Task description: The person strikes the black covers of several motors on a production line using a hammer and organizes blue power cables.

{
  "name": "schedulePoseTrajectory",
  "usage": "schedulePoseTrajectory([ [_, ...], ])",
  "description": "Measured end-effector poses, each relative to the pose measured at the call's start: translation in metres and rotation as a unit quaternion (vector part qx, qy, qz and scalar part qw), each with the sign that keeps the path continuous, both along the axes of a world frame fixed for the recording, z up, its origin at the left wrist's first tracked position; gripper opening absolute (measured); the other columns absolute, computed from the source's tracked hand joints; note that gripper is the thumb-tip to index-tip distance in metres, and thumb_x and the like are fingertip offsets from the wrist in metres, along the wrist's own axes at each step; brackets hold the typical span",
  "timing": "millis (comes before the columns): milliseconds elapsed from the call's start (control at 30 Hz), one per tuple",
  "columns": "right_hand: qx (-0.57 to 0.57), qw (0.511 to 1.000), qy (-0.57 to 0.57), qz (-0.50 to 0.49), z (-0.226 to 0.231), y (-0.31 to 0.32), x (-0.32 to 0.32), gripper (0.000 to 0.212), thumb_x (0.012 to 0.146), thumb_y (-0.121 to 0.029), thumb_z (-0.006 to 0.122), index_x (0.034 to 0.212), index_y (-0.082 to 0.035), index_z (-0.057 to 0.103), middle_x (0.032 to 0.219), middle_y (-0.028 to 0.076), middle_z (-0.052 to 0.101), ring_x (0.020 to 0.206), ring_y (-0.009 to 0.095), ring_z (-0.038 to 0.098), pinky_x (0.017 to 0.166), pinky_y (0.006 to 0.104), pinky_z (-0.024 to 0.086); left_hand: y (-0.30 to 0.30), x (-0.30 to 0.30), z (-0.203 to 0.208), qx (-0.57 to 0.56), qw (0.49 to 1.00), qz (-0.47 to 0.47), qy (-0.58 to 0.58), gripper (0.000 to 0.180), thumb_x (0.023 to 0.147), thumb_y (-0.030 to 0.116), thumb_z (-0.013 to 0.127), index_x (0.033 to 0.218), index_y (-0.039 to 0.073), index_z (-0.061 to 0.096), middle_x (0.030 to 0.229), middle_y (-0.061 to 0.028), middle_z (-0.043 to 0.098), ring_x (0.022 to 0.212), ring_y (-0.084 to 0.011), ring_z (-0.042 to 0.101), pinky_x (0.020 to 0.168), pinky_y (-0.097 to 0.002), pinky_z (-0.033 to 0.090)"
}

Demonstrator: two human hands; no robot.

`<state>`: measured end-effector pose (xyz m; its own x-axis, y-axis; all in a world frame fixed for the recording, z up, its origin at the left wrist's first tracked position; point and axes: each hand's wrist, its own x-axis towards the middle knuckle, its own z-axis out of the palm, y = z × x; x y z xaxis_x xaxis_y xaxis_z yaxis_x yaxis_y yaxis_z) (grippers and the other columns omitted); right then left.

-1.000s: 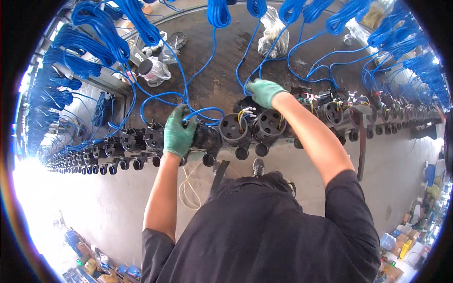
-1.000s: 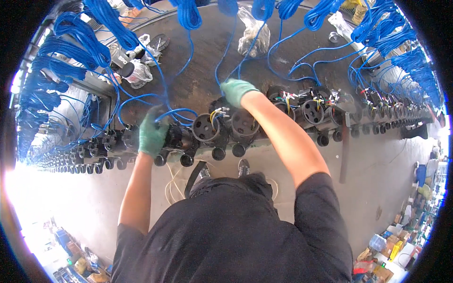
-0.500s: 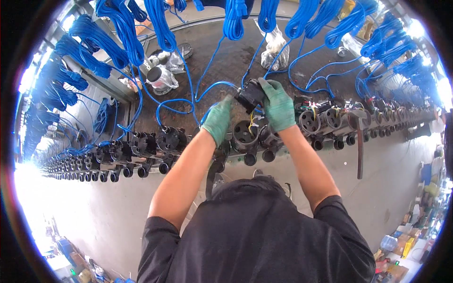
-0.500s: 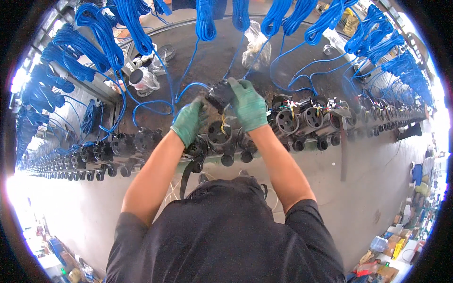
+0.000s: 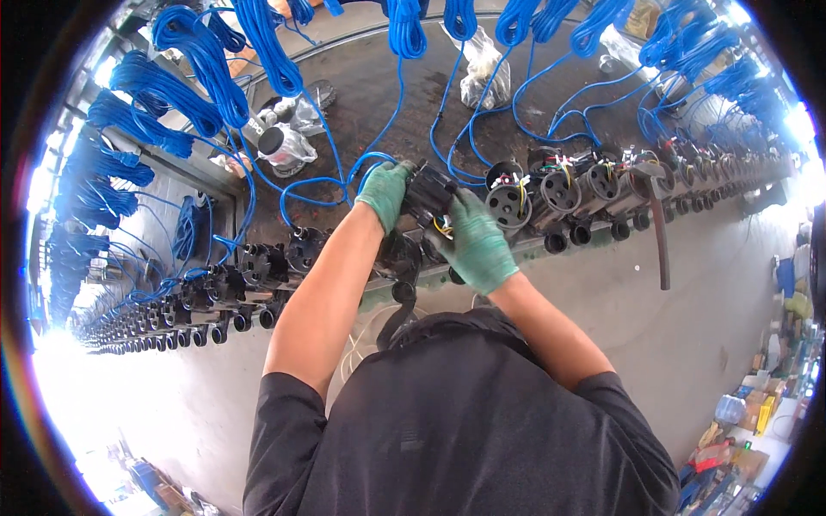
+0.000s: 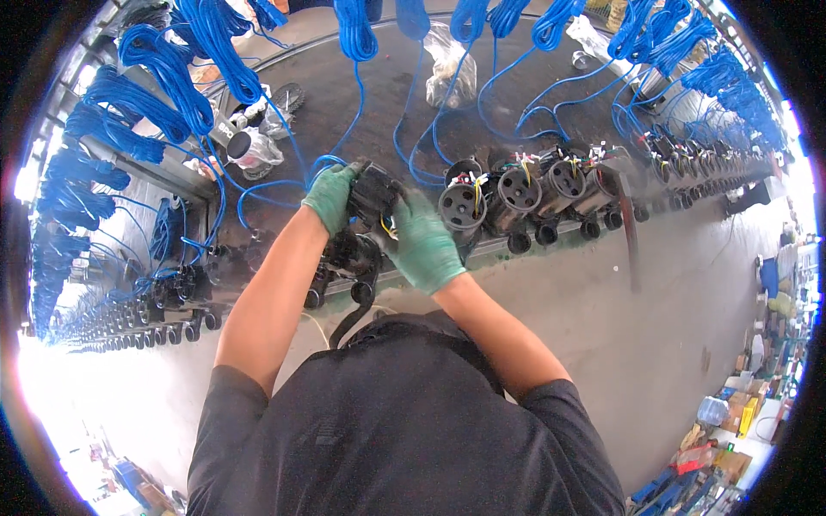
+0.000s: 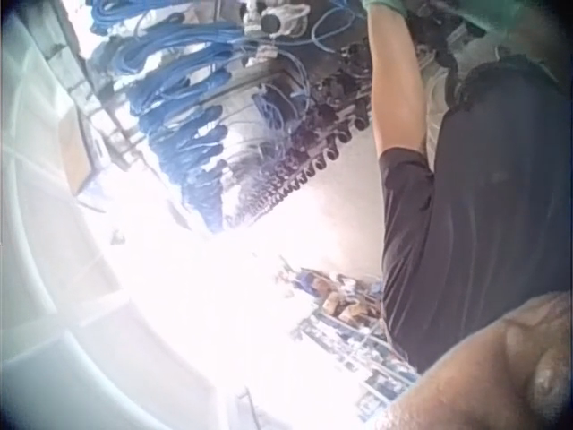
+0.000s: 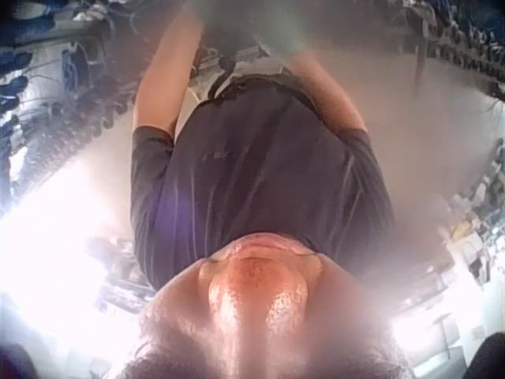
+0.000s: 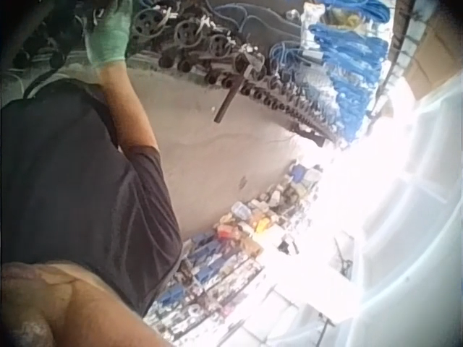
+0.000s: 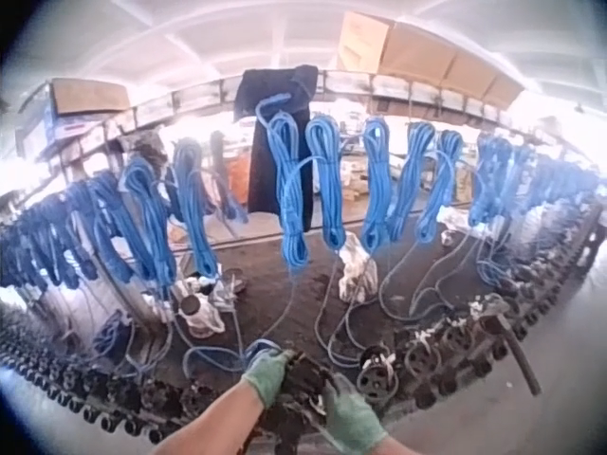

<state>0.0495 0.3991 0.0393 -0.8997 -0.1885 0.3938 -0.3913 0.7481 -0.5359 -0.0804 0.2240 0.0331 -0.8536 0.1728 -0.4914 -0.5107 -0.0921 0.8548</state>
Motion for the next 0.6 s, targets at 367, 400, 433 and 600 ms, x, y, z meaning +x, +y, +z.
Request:
schedulePoseTrajectory([
  [367,-0.052,0.997,-0.05,-0.034,-0.092,-0.008,-0.012,0.059,0.099,-0.015,0.061,0.151,0.004,0.04,0.148,0.026,0.052,0.143,0.042,0.047,0.12,0.0482,0.038,0.005,0.013,-0.011,-0.139,0.954,-0.119,0.238,0.019,0.109,0.022,0.055,0.12,0.007,0.061,0.106,-0.008,0.07,0.093,-0.02,0.065,0.084,-0.0357,0.054],
  [400,-0.164,0.984,-0.071,-0.024,-0.097,-0.009,-0.013,0.063,0.098,-0.012,0.062,0.154,0.002,0.036,0.149,0.023,0.053,0.142,0.04,0.048,0.12,0.0463,0.039,0.008,0.013,-0.019,-0.185,0.933,-0.16,0.266,0.015,0.108,0.018,0.057,0.117,0.007,0.058,0.102,-0.0124,0.07,0.091,-0.0266,0.066,0.086,-0.0393,0.051],
  [433,-0.274,0.957,-0.091,-0.014,-0.101,-0.009,-0.013,0.067,0.097,-0.009,0.062,0.157,0.0,0.033,0.15,0.021,0.054,0.142,0.038,0.049,0.12,0.0444,0.039,0.012,0.011,-0.027,-0.257,0.898,-0.186,0.304,0.019,0.107,0.02,0.059,0.118,0.005,0.055,0.102,-0.0168,0.069,0.091,-0.0336,0.067,0.083,-0.0422,0.051],
  [600,-0.366,0.908,-0.201,0.034,-0.092,0.003,-0.006,0.062,0.096,0.004,0.06,0.155,-0.005,0.044,0.155,0.011,0.052,0.145,0.024,0.047,0.124,0.0376,0.034,0.004,0.003,-0.071,-0.448,0.736,-0.196,0.469,0.028,0.107,0.026,0.057,0.123,0.003,0.053,0.101,-0.0257,0.071,0.092,-0.0466,0.069,0.078,-0.0508,0.053],
])
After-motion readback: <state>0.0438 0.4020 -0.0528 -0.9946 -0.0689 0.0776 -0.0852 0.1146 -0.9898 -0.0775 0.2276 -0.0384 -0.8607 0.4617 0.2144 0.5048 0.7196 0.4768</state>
